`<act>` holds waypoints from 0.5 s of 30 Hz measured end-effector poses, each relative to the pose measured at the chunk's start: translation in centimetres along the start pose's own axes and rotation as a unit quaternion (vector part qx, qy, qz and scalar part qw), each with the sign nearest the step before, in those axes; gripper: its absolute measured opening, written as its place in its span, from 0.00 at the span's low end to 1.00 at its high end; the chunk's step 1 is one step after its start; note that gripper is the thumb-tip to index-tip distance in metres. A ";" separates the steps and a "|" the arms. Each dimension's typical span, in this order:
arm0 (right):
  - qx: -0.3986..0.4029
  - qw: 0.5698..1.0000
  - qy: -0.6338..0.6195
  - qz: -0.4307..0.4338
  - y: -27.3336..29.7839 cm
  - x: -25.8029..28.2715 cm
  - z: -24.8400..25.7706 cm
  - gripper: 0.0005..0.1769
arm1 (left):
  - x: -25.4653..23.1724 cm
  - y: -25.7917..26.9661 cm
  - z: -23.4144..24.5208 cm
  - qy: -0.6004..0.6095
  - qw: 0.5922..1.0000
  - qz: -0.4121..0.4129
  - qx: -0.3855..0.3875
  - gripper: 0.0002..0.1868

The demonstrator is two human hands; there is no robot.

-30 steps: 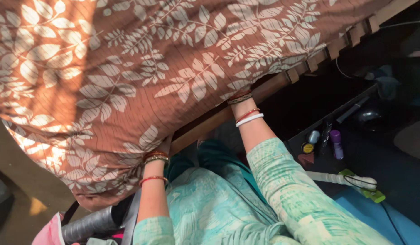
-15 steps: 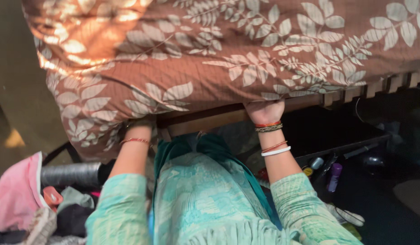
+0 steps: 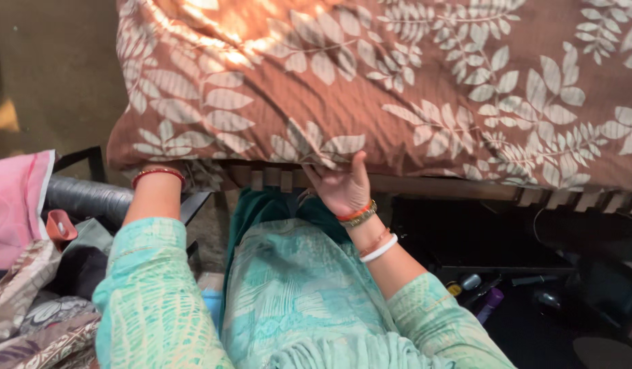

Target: The person spreads a patterned bedsheet over a mattress, smoothing it by hand and tucking the edges under the mattress along the sides and headboard.

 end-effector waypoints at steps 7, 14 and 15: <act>-0.042 0.995 -0.085 -0.020 -6.8 -6.3 -3.2 0.39 | 4.0 -1.6 5.6 -0.048 0.998 0.009 0.047 0.25; -0.131 0.988 -0.085 0.013 -9.5 -8.9 -2.1 0.39 | 8.1 5.9 13.7 -0.234 0.959 0.022 0.155 0.24; -0.155 0.984 -0.089 0.017 -9.8 -9.0 -1.2 0.39 | 6.7 8.1 15.0 -0.266 0.953 0.002 0.146 0.22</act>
Point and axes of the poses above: each hand's wrist, its own y-axis away from the middle knuckle, its own z-axis out of the back of the hand, x = y × z, the point moved 10 cm from there along -y, towards the middle knuckle, and after that the axes turned 11 degrees about -z, right-handed, at the moved point
